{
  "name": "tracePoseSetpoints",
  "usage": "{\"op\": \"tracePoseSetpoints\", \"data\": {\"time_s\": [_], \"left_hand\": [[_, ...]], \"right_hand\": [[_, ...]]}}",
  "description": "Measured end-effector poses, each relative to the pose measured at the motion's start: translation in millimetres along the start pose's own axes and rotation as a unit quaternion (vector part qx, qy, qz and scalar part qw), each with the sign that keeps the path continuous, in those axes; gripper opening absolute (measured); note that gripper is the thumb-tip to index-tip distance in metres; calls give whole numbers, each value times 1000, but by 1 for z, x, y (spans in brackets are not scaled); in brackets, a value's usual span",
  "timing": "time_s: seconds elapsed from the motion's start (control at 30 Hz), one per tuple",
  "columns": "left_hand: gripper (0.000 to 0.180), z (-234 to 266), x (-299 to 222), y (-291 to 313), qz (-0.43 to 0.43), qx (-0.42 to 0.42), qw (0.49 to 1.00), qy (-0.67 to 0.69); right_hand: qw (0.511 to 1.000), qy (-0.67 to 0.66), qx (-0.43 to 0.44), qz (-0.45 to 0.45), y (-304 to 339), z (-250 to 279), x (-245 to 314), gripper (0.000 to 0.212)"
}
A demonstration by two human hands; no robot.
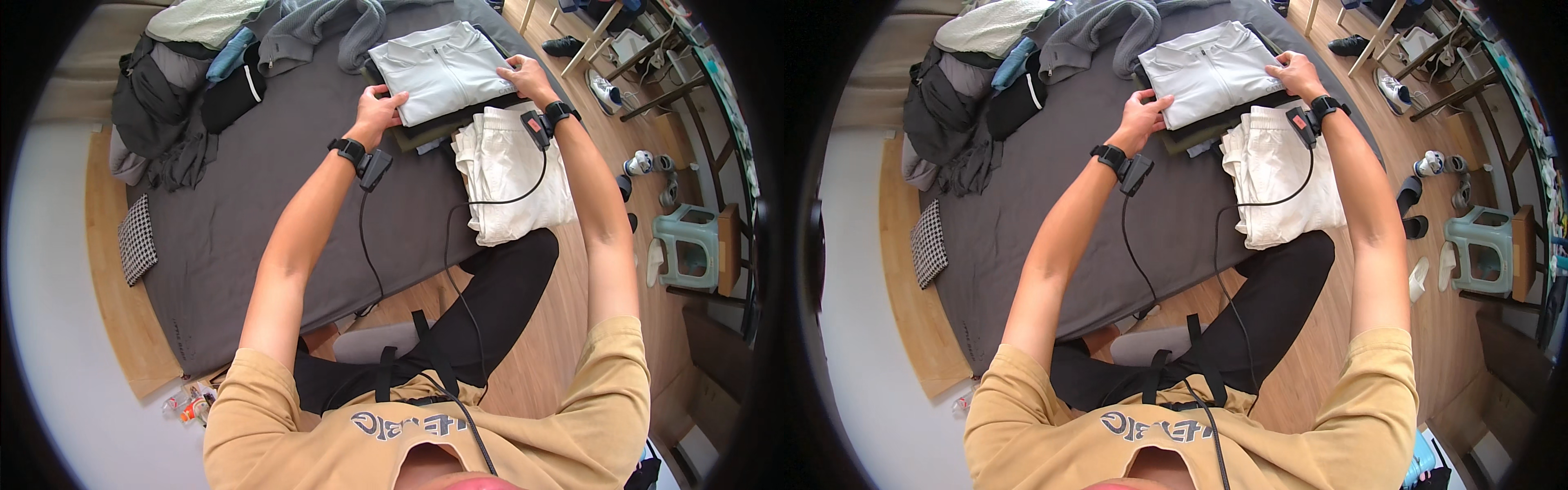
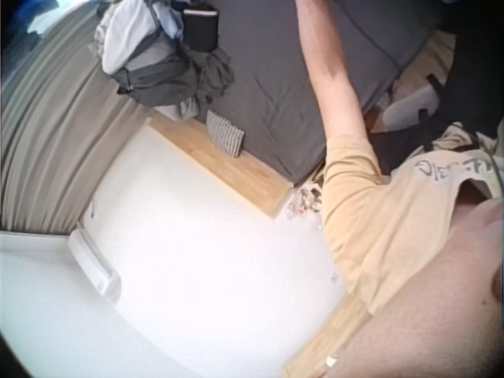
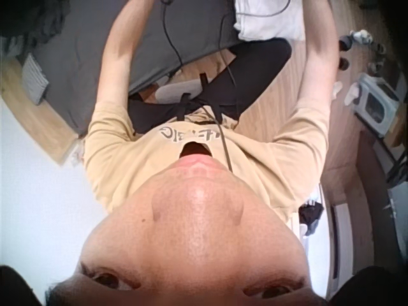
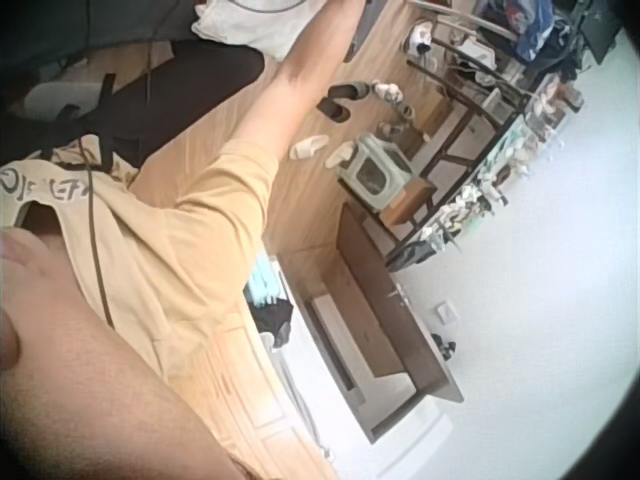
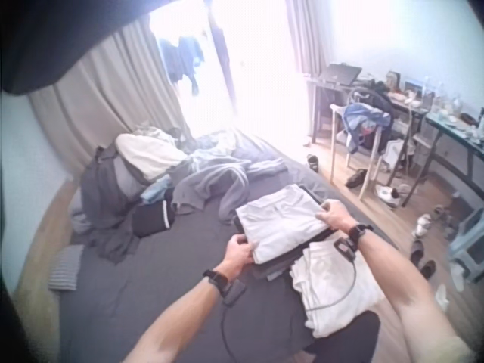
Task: The person folds a light-colored short-sleeved shirt, then a pair of black pants, and finally a blue long-sleeved shirt on a bed. Each item is smoothed, folded in half, and placed in a growing stack on the bed.
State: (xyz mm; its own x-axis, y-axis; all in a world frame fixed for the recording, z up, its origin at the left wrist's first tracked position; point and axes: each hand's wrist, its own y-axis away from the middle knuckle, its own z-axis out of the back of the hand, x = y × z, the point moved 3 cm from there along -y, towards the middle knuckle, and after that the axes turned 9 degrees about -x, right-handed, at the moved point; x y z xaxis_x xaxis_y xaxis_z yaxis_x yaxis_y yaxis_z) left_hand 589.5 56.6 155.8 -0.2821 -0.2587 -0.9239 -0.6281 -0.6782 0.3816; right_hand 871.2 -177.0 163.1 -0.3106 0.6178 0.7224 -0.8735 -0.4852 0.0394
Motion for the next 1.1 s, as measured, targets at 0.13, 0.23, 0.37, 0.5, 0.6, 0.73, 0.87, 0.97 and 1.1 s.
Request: {"op": "tracePoseSetpoints", "data": {"time_s": [0.13,0.23,0.37,0.5,0.6,0.73,0.87,0.97,1.1], "left_hand": [[73,3,7,12,-3,-19,999,-46],[66,18,30,16,-31,-21,998,-55],[51,69,92,28,-71,-154,976,-138],[55,169,160,83,-144,-264,885,-355],[62,253,192,135,-147,-300,797,-503],[66,321,235,224,-140,-362,715,-582],[67,336,258,250,-92,-433,713,-545],[67,337,256,247,-102,-451,700,-543],[71,339,248,246,-77,-448,711,-537]], "right_hand": [[968,220,-66,103,2,1,27,59],[917,269,-171,240,9,-20,72,64],[870,232,-253,354,25,-83,119,68],[912,325,-52,245,44,-145,85,72],[910,326,-39,255,43,-154,73,74],[929,311,72,187,30,-144,81,79],[942,252,-45,216,30,-142,115,80],[914,203,-133,326,32,-167,155,67],[883,197,-103,414,32,-250,216,62]]}}
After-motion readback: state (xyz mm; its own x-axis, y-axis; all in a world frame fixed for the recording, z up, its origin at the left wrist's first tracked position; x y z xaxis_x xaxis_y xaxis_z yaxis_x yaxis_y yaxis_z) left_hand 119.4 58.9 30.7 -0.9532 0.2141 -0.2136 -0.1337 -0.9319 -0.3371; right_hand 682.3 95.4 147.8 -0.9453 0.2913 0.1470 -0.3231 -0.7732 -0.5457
